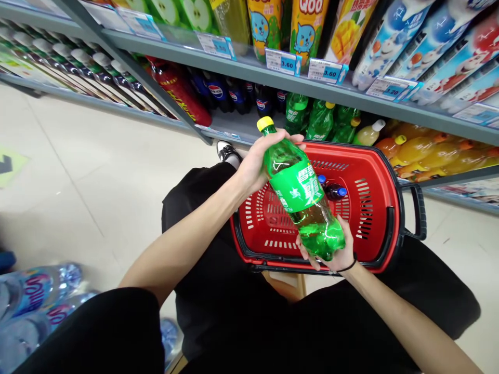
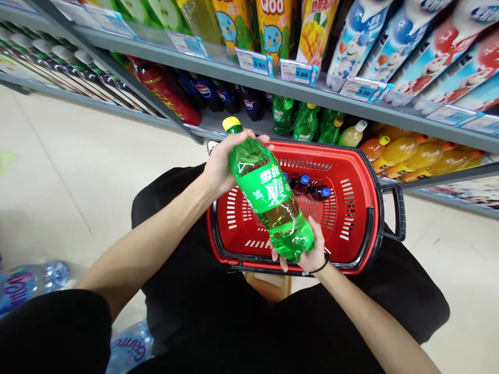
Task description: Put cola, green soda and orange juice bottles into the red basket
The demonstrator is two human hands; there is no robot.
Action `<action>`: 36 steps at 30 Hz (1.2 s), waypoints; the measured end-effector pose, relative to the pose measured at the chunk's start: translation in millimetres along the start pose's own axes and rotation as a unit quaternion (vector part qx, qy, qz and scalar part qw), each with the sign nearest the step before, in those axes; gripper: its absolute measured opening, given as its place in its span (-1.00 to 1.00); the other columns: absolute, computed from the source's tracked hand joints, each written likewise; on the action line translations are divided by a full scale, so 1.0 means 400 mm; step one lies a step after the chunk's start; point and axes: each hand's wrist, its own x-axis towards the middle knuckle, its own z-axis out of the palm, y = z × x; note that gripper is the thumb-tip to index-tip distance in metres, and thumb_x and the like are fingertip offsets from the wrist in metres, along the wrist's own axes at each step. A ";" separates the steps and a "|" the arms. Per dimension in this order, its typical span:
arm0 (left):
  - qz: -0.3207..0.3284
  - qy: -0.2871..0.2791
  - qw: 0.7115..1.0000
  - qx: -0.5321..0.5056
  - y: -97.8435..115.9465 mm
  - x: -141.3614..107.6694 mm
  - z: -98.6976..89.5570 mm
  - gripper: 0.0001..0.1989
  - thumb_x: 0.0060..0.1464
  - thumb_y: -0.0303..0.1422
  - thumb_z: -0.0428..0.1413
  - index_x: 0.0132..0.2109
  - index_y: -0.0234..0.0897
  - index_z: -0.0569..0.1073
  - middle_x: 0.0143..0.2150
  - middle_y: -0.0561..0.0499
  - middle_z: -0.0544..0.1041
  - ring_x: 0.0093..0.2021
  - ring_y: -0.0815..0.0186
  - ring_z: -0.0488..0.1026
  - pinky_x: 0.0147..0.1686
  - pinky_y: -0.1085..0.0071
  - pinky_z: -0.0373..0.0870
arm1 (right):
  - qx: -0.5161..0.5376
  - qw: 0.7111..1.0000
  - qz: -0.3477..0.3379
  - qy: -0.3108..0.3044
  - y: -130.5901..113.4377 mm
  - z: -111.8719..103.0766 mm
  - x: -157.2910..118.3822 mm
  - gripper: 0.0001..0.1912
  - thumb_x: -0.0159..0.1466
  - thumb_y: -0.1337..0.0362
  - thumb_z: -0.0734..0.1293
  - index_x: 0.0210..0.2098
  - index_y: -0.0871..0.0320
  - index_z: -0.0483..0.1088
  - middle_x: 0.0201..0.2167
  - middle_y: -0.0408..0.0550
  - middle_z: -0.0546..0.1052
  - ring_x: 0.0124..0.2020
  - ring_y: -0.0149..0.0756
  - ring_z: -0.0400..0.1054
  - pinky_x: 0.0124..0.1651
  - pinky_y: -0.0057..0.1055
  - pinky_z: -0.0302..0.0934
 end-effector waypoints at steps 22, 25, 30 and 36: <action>-0.028 -0.025 0.999 0.028 -0.035 0.004 -0.001 -0.73 0.14 -0.15 0.34 -0.19 -0.25 0.53 -0.08 -0.07 0.72 -0.07 0.17 0.67 0.01 0.20 0.59 | 0.064 0.988 0.095 -0.102 0.120 -0.069 -0.010 -0.54 0.40 -0.13 0.33 -0.13 0.18 0.33 -0.59 -0.22 0.43 -0.80 -0.46 0.13 -0.78 -0.54 -0.01; -0.025 -0.028 0.999 0.036 -0.036 0.004 -0.004 -0.73 0.14 -0.16 0.35 -0.20 -0.25 0.53 -0.08 -0.09 0.72 -0.06 0.15 0.67 0.02 0.19 0.59 | 0.059 0.989 0.091 -0.099 0.119 -0.062 -0.011 -0.51 0.33 -0.13 0.41 -0.10 0.18 0.35 -0.58 -0.24 0.42 -0.77 -0.48 0.15 -0.75 -0.54 0.01; -0.018 -0.002 0.998 0.063 -0.032 0.004 -0.006 -0.66 0.15 -0.14 0.30 -0.01 -0.23 0.59 0.00 -0.10 0.72 0.06 0.05 0.66 0.12 0.14 0.56 | 0.032 0.996 0.075 -0.047 0.085 -0.038 -0.004 -0.22 0.18 -0.45 0.33 -0.12 0.19 0.42 -0.50 -0.10 0.52 -0.69 -0.42 0.23 -0.69 -0.47 0.07; -0.003 0.016 0.997 0.079 -0.007 0.014 -0.012 -0.56 0.19 -0.11 0.24 0.13 -0.24 0.58 0.04 -0.14 0.70 0.20 -0.04 0.60 0.24 0.09 0.51 | -0.068 0.991 -0.005 0.118 0.012 0.008 0.006 -0.11 0.25 -0.51 0.17 -0.21 0.24 0.56 -0.46 0.10 0.61 -0.49 -0.12 0.51 -0.47 -0.25 0.41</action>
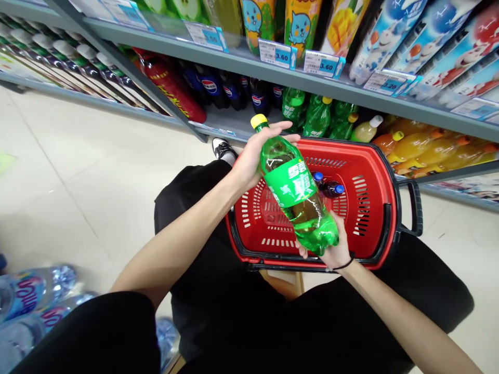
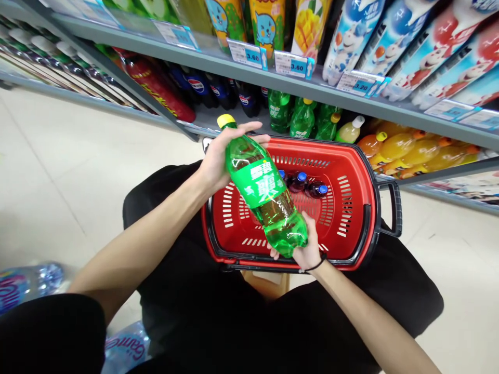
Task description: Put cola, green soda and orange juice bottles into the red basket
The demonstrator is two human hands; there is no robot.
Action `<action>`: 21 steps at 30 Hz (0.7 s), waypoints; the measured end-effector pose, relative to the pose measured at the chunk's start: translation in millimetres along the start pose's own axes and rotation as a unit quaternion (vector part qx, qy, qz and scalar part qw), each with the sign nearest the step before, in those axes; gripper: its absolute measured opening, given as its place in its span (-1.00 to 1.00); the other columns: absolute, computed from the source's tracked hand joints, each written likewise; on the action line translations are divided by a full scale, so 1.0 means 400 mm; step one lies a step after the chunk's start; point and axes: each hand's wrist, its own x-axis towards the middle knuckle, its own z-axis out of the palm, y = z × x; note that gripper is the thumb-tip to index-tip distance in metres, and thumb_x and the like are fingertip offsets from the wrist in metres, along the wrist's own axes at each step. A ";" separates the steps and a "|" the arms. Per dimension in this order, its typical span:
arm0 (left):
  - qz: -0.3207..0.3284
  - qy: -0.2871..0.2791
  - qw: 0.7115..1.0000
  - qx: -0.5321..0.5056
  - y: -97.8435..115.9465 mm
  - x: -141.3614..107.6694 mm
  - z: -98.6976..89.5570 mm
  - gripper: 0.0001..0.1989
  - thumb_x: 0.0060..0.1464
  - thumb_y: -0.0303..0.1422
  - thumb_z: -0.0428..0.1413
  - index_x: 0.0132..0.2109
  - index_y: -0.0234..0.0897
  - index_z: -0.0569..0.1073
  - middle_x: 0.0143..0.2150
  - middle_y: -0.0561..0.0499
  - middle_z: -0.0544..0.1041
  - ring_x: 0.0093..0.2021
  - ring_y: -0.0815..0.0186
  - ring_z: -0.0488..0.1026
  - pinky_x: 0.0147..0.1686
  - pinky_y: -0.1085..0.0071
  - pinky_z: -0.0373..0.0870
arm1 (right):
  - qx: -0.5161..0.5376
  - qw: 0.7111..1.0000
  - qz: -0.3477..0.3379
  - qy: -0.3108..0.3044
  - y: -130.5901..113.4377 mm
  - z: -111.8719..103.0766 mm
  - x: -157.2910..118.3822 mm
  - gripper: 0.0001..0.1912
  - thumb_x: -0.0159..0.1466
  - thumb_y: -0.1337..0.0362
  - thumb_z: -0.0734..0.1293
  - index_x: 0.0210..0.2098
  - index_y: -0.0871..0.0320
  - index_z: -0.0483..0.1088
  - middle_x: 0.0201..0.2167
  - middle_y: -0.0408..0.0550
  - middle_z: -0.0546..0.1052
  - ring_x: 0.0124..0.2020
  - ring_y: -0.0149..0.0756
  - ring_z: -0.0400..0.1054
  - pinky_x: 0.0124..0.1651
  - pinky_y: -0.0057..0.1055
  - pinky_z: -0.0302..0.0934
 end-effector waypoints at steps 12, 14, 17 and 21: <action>-0.012 0.019 1.000 -0.014 0.012 0.006 -0.010 -0.57 0.25 -0.13 0.22 0.17 -0.23 0.58 0.03 -0.15 0.71 0.27 -0.06 0.56 0.30 0.06 0.49 | -0.285 0.918 -0.210 0.180 -0.027 -0.062 -0.004 -0.24 0.23 -0.29 0.47 0.20 0.06 0.41 0.10 0.07 0.62 0.10 -0.05 0.55 0.23 -0.07 0.47; -0.014 0.021 1.000 -0.013 0.005 0.003 -0.008 -0.60 0.22 -0.16 0.24 0.12 -0.26 0.60 0.01 -0.15 0.71 0.27 -0.06 0.57 0.30 0.06 0.49 | -0.306 0.910 -0.219 0.174 -0.039 -0.068 -0.007 -0.23 0.26 -0.27 0.46 0.26 0.05 0.34 0.15 0.08 0.60 0.12 -0.06 0.55 0.25 -0.05 0.46; -0.015 0.015 1.000 -0.016 -0.003 -0.001 -0.007 -0.62 0.20 -0.17 0.23 0.07 -0.29 0.62 -0.01 -0.16 0.71 0.25 -0.05 0.58 0.29 0.09 0.51 | -0.371 0.875 -0.255 0.177 -0.055 -0.067 -0.016 -0.21 0.23 -0.17 0.53 0.29 0.08 0.32 0.19 0.10 0.57 0.15 -0.04 0.54 0.27 -0.04 0.44; -0.022 0.011 0.999 -0.024 -0.007 0.001 -0.014 -0.62 0.17 -0.14 0.25 0.03 -0.29 0.63 0.00 -0.15 0.72 0.24 -0.05 0.59 0.28 0.09 0.53 | -0.458 0.802 -0.326 0.202 -0.069 -0.068 -0.027 -0.14 0.15 -0.04 0.62 0.32 0.11 0.34 0.24 0.15 0.51 0.22 0.00 0.48 0.35 0.01 0.37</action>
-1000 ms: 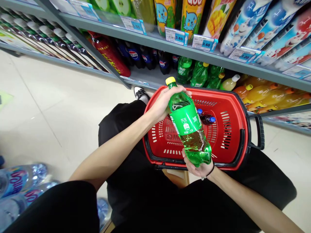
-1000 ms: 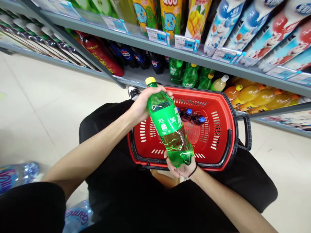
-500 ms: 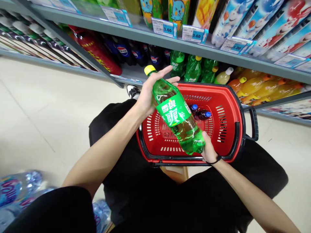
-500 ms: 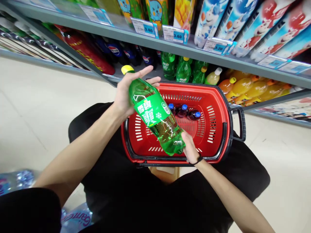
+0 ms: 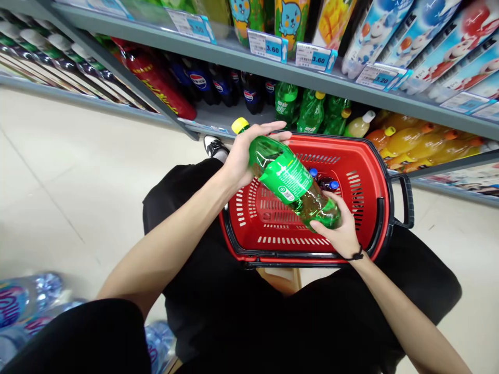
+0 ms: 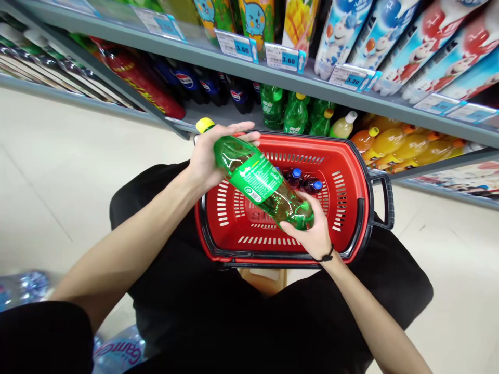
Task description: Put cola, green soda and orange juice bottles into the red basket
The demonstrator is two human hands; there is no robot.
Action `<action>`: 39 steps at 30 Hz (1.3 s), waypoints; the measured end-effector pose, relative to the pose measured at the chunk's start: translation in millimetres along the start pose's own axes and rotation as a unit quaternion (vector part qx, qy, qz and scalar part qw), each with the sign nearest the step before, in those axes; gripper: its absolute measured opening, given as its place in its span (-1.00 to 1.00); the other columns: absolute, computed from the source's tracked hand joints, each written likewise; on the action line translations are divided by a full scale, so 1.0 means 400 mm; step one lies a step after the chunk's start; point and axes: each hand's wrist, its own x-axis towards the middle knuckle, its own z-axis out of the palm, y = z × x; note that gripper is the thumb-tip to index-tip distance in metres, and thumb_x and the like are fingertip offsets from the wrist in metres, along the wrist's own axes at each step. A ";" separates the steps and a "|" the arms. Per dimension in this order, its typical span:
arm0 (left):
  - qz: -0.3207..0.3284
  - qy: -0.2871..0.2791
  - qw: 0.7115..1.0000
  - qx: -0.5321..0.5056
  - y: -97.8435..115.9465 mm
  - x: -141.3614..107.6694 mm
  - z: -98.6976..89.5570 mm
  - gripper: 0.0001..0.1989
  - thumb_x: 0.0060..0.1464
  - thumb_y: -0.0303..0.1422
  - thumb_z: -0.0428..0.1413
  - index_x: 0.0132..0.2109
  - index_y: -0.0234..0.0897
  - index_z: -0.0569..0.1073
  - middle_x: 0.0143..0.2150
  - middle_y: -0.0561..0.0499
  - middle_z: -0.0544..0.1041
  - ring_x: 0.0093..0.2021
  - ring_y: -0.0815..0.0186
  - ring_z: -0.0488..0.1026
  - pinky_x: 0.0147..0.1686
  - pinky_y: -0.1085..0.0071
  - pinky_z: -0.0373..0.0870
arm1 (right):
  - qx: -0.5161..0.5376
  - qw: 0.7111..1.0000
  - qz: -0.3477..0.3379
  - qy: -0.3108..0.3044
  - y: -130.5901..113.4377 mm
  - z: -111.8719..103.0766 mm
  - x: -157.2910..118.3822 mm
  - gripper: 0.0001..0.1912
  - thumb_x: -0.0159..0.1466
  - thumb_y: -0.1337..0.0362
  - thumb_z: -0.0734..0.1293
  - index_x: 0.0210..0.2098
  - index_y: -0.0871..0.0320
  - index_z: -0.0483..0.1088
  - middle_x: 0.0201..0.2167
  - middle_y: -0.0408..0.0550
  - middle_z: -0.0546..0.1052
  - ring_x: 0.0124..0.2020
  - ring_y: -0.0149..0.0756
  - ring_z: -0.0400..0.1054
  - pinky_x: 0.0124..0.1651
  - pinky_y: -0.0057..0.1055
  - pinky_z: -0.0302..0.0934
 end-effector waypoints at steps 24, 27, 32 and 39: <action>0.040 0.026 0.999 0.007 -0.006 -0.001 0.036 -0.67 0.22 -0.27 0.00 -0.13 -0.34 0.61 -0.08 -0.10 0.73 0.20 0.01 0.63 0.33 -0.03 0.50 | -0.306 0.888 -0.302 0.160 -0.033 -0.087 0.048 -0.13 0.17 -0.04 0.64 0.34 0.13 0.35 0.08 0.17 0.48 0.10 0.03 0.49 0.16 0.04 0.51; 0.037 0.002 0.999 0.032 0.001 -0.004 0.029 -0.61 0.25 -0.25 -0.01 -0.05 -0.38 0.62 -0.05 -0.11 0.72 0.18 0.00 0.63 0.33 -0.06 0.48 | -0.247 0.926 -0.254 0.133 -0.020 -0.079 0.043 -0.16 0.13 0.00 0.65 0.29 0.15 0.39 0.07 0.17 0.51 0.09 -0.01 0.48 0.15 0.01 0.50; 0.059 -0.058 0.994 0.073 0.021 -0.013 0.020 -0.55 0.23 -0.21 0.01 0.06 -0.40 0.61 0.02 -0.16 0.70 0.22 -0.08 0.61 0.32 -0.12 0.47 | -0.046 0.994 -0.090 0.052 0.025 -0.045 0.032 -0.14 0.11 0.02 0.65 0.29 0.16 0.38 0.19 0.17 0.53 0.19 -0.01 0.49 0.30 -0.02 0.42; 0.085 -0.124 0.978 0.145 0.037 -0.017 -0.012 -0.67 0.20 -0.21 0.19 0.01 -0.30 0.65 0.07 -0.12 0.70 0.24 -0.06 0.60 0.24 0.00 0.57 | 0.281 0.931 0.211 -0.093 0.066 -0.006 0.038 -0.15 0.12 -0.09 0.61 0.29 0.05 0.37 0.31 0.09 0.52 0.29 0.00 0.47 0.36 -0.01 0.38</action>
